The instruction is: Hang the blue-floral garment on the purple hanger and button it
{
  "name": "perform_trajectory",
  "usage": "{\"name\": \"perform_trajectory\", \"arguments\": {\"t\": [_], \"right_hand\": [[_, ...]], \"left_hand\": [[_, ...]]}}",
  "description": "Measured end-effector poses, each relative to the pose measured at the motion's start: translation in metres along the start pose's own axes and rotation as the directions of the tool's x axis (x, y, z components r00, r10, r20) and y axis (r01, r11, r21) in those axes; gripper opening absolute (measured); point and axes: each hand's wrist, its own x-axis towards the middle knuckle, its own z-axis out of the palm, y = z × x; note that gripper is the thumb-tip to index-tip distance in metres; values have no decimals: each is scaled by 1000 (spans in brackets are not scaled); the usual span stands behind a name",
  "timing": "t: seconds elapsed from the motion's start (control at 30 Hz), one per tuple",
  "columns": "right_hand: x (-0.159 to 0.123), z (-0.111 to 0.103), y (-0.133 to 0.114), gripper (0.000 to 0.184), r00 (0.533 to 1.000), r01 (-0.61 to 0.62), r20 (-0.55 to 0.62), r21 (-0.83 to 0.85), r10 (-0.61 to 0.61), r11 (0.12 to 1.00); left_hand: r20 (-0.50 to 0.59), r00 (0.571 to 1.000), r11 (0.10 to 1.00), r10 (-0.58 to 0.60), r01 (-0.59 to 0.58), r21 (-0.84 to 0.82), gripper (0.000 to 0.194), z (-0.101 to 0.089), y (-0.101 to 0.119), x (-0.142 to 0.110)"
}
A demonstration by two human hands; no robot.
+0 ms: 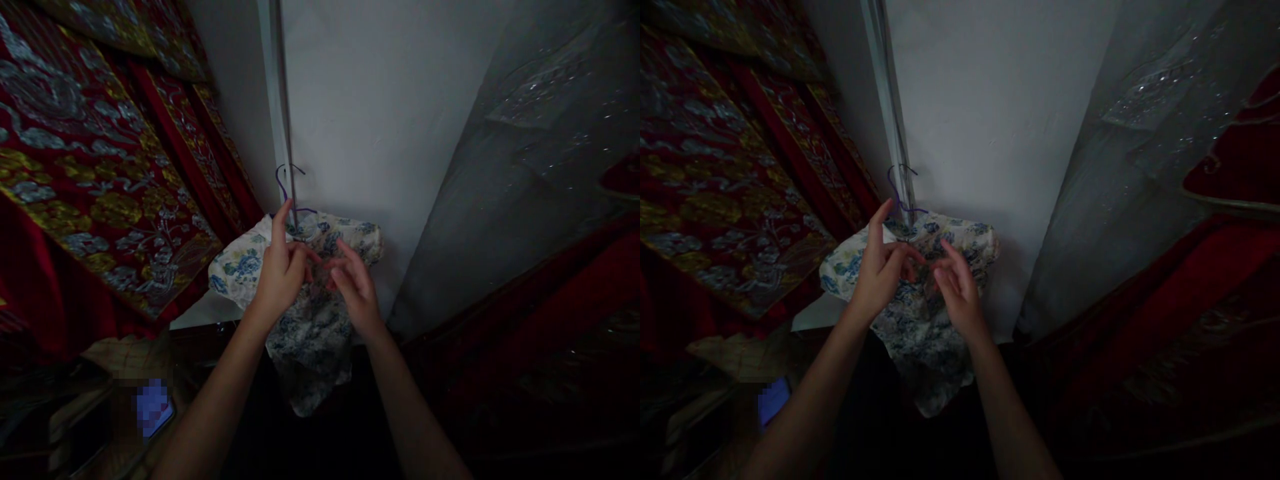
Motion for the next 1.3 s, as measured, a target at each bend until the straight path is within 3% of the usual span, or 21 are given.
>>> {"name": "perform_trajectory", "arguments": {"t": [0.1,0.17,0.23,0.53,0.63,0.73,0.83,0.93,1.07,1.2,1.3], "right_hand": [[45,8,-21,29,965,251,138,-212,-225,945],[57,12,-22,10,930,359,196,-310,-310,880],[57,16,-21,5,917,395,205,-337,-343,855],[57,27,-35,12,892,436,247,-253,-378,864],[60,26,-53,16,866,428,403,-290,-296,856],[63,24,-71,21,800,442,577,-382,-165,812],[67,27,-75,19,767,516,606,-390,-210,762],[73,32,-67,17,795,518,514,-303,-321,800],[90,18,-69,23,898,436,182,-236,-401,868],[107,-41,-85,24,898,395,-113,-213,-424,894],[94,-93,-86,27,957,223,-186,-26,-224,974]], "left_hand": [[-21,1000,1000,8,-9,-18,79,-5,1,-1],[-39,999,1000,22,-22,-11,78,-7,-1,-6],[-58,998,1000,19,-20,-23,78,-8,-6,-11],[-139,988,979,-70,41,-202,89,-7,-21,-14],[-191,980,974,-57,13,-226,86,-10,-16,-13],[-195,978,978,-70,29,-208,87,-14,-5,-12],[-213,973,978,-89,45,-204,84,-14,1,-10],[-217,975,987,-55,20,-159,80,-7,-8,-11],[-106,990,995,-96,92,-45,78,6,-50,-27],[49,987,978,-152,143,154,65,10,-92,-55],[-3,996,970,-87,86,227,56,8,-95,-57]]}}
